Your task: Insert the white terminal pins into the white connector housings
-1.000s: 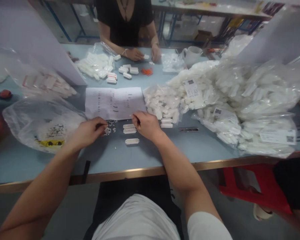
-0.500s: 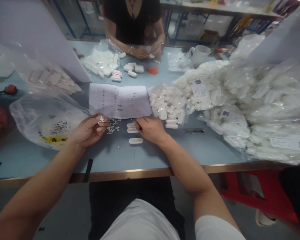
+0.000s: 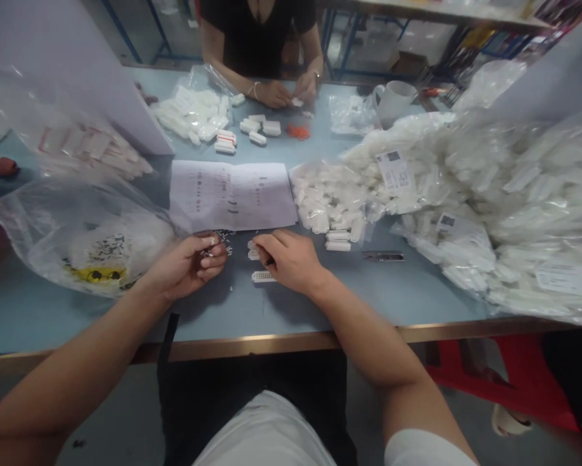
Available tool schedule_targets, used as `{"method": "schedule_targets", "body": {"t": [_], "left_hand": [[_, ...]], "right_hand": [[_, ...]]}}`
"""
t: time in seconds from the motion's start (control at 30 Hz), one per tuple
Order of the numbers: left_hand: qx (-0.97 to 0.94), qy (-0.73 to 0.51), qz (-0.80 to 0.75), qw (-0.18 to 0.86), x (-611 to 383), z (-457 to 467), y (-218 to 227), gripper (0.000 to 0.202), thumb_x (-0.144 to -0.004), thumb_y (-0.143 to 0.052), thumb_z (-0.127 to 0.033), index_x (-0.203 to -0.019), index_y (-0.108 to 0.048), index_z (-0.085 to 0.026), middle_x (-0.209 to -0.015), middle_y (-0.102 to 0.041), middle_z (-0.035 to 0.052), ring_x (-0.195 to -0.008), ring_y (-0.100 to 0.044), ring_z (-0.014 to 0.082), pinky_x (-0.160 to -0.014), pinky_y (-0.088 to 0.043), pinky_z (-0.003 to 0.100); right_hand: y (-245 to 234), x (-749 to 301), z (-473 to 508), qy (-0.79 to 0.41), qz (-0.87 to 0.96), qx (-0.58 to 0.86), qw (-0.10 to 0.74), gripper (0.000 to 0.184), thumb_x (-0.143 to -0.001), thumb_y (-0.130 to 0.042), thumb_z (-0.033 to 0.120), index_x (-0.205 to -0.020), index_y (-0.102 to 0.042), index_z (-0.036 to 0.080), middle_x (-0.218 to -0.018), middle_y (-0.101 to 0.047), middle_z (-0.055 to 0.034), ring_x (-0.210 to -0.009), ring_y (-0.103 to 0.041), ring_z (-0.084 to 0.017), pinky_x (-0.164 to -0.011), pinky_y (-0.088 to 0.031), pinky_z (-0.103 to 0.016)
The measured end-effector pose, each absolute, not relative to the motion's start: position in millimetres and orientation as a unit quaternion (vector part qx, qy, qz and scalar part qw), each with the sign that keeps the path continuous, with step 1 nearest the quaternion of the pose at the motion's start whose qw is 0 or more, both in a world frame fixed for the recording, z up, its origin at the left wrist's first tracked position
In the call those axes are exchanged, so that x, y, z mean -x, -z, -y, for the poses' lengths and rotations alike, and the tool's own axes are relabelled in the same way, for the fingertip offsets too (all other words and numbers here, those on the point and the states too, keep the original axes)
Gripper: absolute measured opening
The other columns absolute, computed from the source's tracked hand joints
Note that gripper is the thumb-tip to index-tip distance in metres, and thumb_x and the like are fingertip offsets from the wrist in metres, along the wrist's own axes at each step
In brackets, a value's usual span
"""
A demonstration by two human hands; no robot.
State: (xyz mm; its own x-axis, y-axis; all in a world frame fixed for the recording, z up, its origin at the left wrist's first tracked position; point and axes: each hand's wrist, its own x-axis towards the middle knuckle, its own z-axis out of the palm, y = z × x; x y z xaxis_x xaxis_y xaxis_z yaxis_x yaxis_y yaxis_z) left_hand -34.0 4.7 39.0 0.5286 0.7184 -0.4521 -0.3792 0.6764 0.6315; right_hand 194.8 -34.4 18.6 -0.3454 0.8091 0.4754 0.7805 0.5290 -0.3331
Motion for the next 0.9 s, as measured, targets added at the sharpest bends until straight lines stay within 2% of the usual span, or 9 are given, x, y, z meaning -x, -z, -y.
{"method": "schedule_targets", "body": {"t": [0.1,0.23,0.4,0.6,0.9], "left_hand": [[-0.266,-0.299,-0.358,0.844,27,3,-38,0.012,-0.082,-0.066,-0.014,-0.078,-0.055,-0.014,-0.071,-0.051,-0.0012,-0.049,-0.042,0.0034,-0.04,-0.027,0.013],[-0.29,-0.276,-0.356,0.844,18,10,-36,0.015,-0.082,-0.07,-0.019,-0.078,-0.056,-0.013,-0.069,-0.052,-0.0012,-0.049,-0.042,0.0035,-0.041,-0.029,0.014],[-0.299,-0.257,-0.359,0.846,10,15,-34,0.021,-0.079,-0.076,-0.024,-0.078,-0.058,-0.013,-0.065,-0.052,-0.0011,-0.05,-0.042,0.005,-0.041,-0.03,0.015],[-0.313,-0.252,-0.363,0.841,13,15,-30,0.024,-0.078,-0.08,-0.026,-0.08,-0.06,-0.013,-0.062,-0.052,-0.0011,-0.053,-0.044,0.0066,-0.043,-0.032,0.016],[-0.3,-0.23,-0.365,0.851,15,15,-30,0.022,-0.081,-0.078,-0.027,-0.079,-0.061,-0.013,-0.066,-0.055,0.0001,-0.051,-0.045,0.0059,-0.04,-0.034,0.016]], "right_hand": [[-24,-183,43,-0.083,0.813,0.446,0.365,0.024,-0.097,-0.05,0.02,-0.11,-0.07,0.023,-0.094,-0.073,-0.0047,-0.086,-0.066,-0.014,-0.08,-0.052,-0.025],[-25,-176,46,-0.125,0.794,0.45,0.389,0.022,-0.098,-0.053,0.023,-0.111,-0.071,0.024,-0.104,-0.073,-0.0064,-0.094,-0.068,-0.014,-0.084,-0.055,-0.026],[-20,-180,44,-0.141,0.798,0.447,0.379,0.02,-0.096,-0.056,0.027,-0.108,-0.072,0.024,-0.104,-0.072,-0.0057,-0.095,-0.067,-0.015,-0.085,-0.055,-0.027],[-19,-182,45,-0.18,0.805,0.45,0.343,0.024,-0.093,-0.057,0.017,-0.112,-0.069,0.023,-0.109,-0.071,-0.0065,-0.1,-0.066,-0.017,-0.089,-0.054,-0.029],[-28,-184,46,-0.203,0.79,0.451,0.361,0.006,-0.094,-0.062,0.023,-0.094,-0.067,0.022,-0.088,-0.069,-0.0015,-0.084,-0.064,-0.014,-0.077,-0.05,-0.025]]}}
